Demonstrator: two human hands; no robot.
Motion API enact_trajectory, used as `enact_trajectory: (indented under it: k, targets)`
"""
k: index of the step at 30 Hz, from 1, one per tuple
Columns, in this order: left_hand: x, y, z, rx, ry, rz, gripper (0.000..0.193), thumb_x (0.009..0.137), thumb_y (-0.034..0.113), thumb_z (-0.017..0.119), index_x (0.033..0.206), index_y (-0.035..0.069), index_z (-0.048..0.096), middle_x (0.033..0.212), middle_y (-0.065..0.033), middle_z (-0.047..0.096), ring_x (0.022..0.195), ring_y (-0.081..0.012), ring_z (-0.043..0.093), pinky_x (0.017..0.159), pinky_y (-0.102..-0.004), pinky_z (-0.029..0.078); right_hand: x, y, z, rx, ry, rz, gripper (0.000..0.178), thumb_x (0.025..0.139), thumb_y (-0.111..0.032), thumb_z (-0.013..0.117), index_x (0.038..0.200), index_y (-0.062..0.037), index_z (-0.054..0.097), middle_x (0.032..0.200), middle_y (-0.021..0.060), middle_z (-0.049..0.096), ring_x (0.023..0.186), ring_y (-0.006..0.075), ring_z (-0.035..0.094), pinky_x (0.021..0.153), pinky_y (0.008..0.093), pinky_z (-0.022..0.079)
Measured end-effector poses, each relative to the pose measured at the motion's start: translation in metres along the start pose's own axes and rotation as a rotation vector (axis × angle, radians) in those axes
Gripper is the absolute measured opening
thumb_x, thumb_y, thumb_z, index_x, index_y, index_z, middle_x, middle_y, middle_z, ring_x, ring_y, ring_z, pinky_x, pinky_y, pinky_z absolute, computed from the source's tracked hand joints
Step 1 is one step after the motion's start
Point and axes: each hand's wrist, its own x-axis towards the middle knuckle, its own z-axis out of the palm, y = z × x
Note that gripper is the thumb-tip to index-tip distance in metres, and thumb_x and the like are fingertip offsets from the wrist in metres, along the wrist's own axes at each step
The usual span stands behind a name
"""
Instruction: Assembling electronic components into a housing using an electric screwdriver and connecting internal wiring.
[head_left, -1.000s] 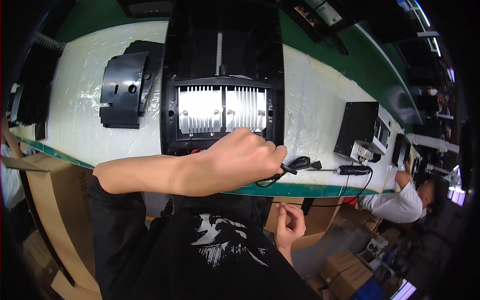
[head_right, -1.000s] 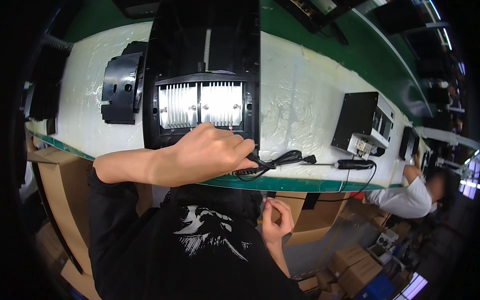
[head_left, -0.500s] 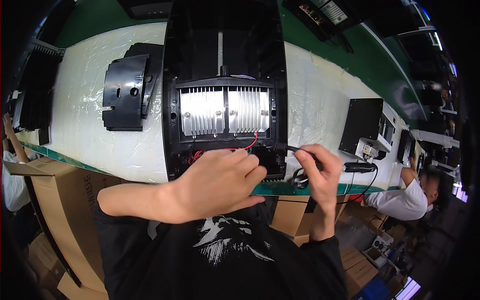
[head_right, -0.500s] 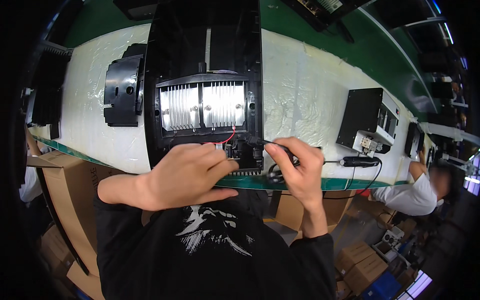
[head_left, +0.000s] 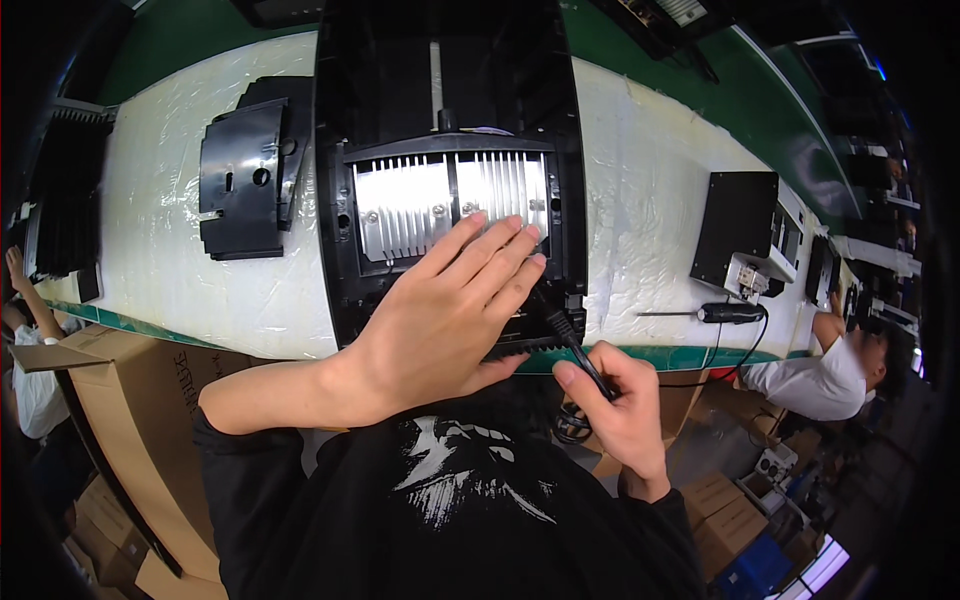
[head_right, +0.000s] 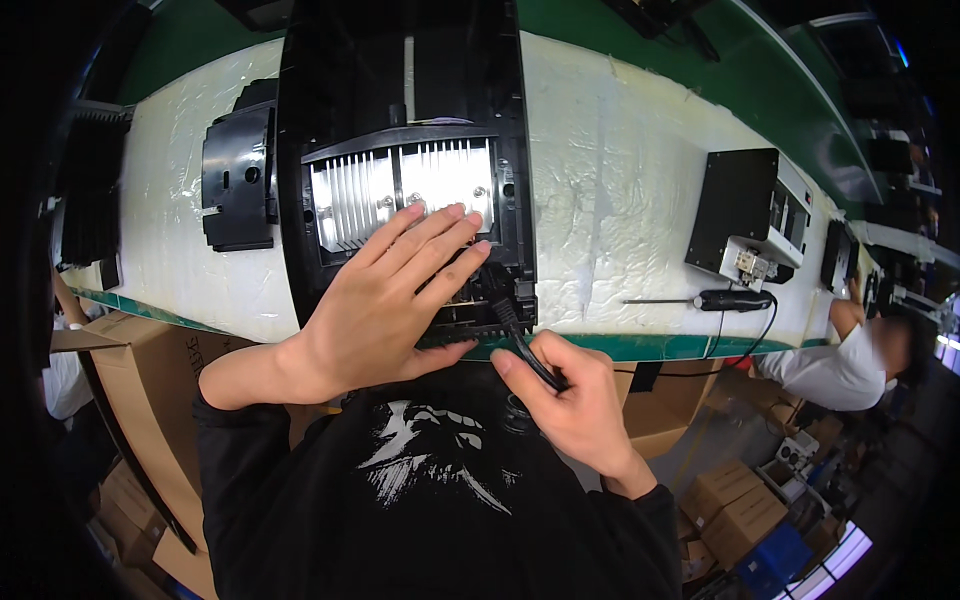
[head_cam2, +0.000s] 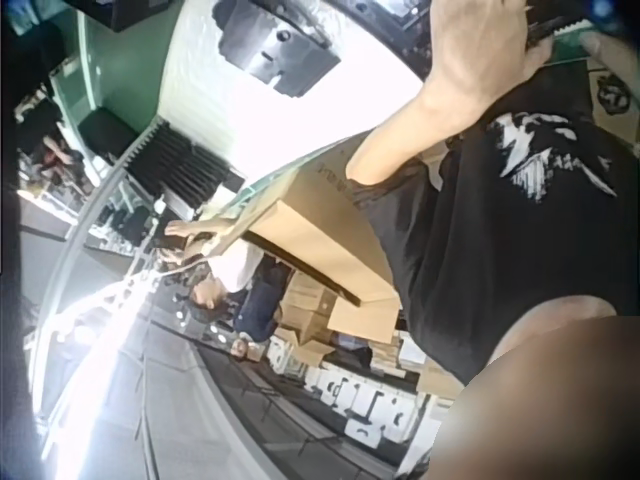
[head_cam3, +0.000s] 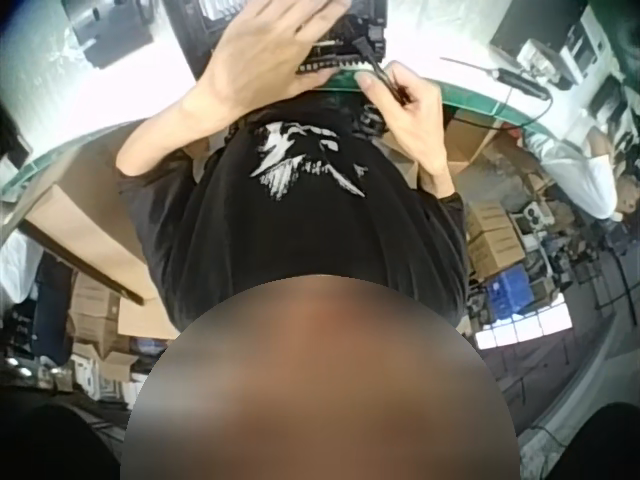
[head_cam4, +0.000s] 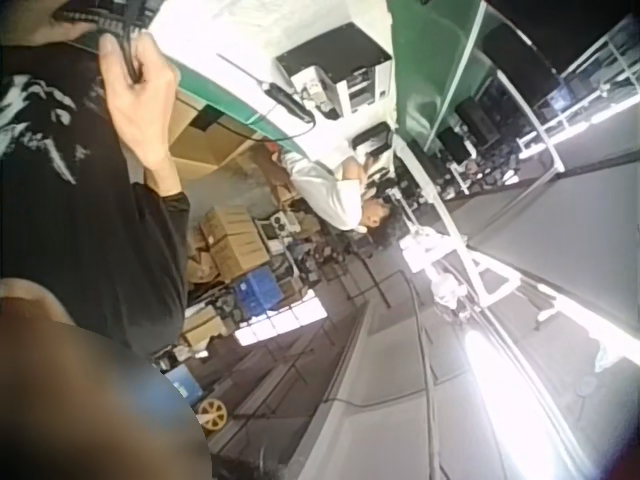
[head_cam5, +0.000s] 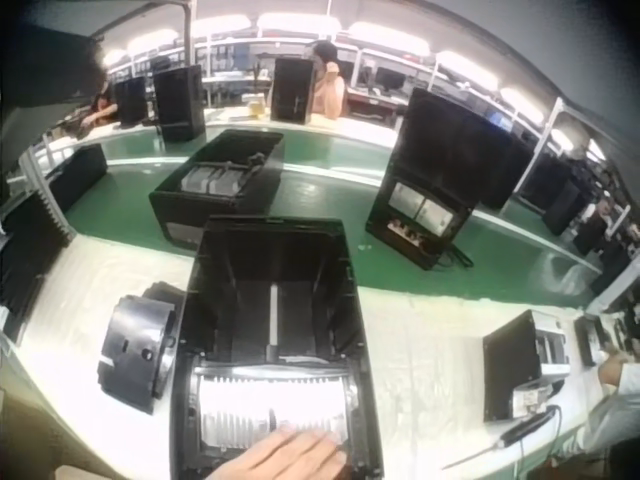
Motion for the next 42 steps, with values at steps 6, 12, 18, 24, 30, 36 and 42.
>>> enact_trajectory:
  k: [6,12,18,24,30,36,42]
  targets:
    - [0.003,0.0,0.001,-0.017,-0.054,0.025,0.06,0.068,0.037,0.073,0.118,0.009,0.056,0.138,-0.0189,0.038,0.13,-0.0312,0.035,0.108,-0.0465,0.026,0.009,0.002,0.01,0.182,0.031,-0.111,0.038,0.089,-0.011,0.058,0.06,-0.0052,0.035,0.053,-0.0062,0.035,0.052,0.0018,0.027,0.046,0.0226,0.02]
    - [0.011,0.0,-0.003,0.053,-0.111,0.024,0.053,0.063,0.033,0.076,0.108,0.008,0.062,0.141,-0.0194,0.034,0.133,-0.0311,0.031,0.108,-0.0511,0.023,0.016,-0.011,0.011,0.18,0.065,-0.154,0.037,0.088,-0.007,0.059,0.06,-0.0027,0.036,0.052,-0.0039,0.032,0.052,0.0031,0.025,0.044,0.0243,0.02]
    - [0.014,-0.007,0.003,-0.029,-0.096,0.062,0.051,0.058,0.03,0.077,0.1,0.005,0.065,0.144,-0.0183,0.031,0.135,-0.0311,0.028,0.108,-0.0554,0.021,0.015,-0.007,0.012,0.315,0.026,-0.083,0.037,0.088,-0.007,0.056,0.058,-0.0033,0.035,0.052,-0.0035,0.034,0.052,0.0031,0.026,0.045,0.0231,0.02]
    - [0.013,-0.007,0.006,-0.041,-0.074,0.066,0.04,0.056,0.027,0.077,0.089,0.005,0.07,0.144,-0.0168,0.031,0.135,-0.0311,0.028,0.108,-0.0556,0.02,0.014,0.001,0.014,0.368,-0.005,-0.121,0.037,0.088,-0.01,0.053,0.058,-0.0051,0.034,0.049,-0.002,0.035,0.045,0.0041,0.027,0.042,0.0231,0.019]
    - [0.015,-0.006,0.002,-0.105,-0.142,0.056,0.037,0.057,0.027,0.077,0.087,0.008,0.07,0.145,-0.017,0.029,0.136,-0.0328,0.024,0.108,-0.0572,0.017,0.004,0.001,0.019,0.454,-0.015,-0.146,0.035,0.088,-0.01,0.05,0.058,-0.0065,0.032,0.048,-0.0007,0.036,0.041,0.0048,0.028,0.04,0.0231,0.018]
    - [0.018,0.0,0.004,-0.084,-0.206,0.044,0.04,0.059,0.03,0.076,0.093,0.01,0.068,0.146,-0.0166,0.025,0.138,-0.034,0.018,0.108,-0.0587,0.013,0.01,0.003,0.007,0.216,0.012,-0.333,0.035,0.084,-0.004,0.059,0.058,-0.0043,0.036,0.05,0.002,0.031,0.044,0.0096,0.027,0.042,0.0268,0.022]
    - [0.015,0.004,0.007,-0.093,-0.176,0.026,0.05,0.059,0.031,0.075,0.104,0.012,0.064,0.147,-0.0167,0.025,0.138,-0.0343,0.017,0.109,-0.0593,0.011,0.024,-0.01,-0.01,0.515,0.217,-0.069,0.037,0.079,-0.005,0.065,0.055,-0.005,0.037,0.05,-0.0029,0.036,0.048,0.0033,0.03,0.043,0.0232,0.022]
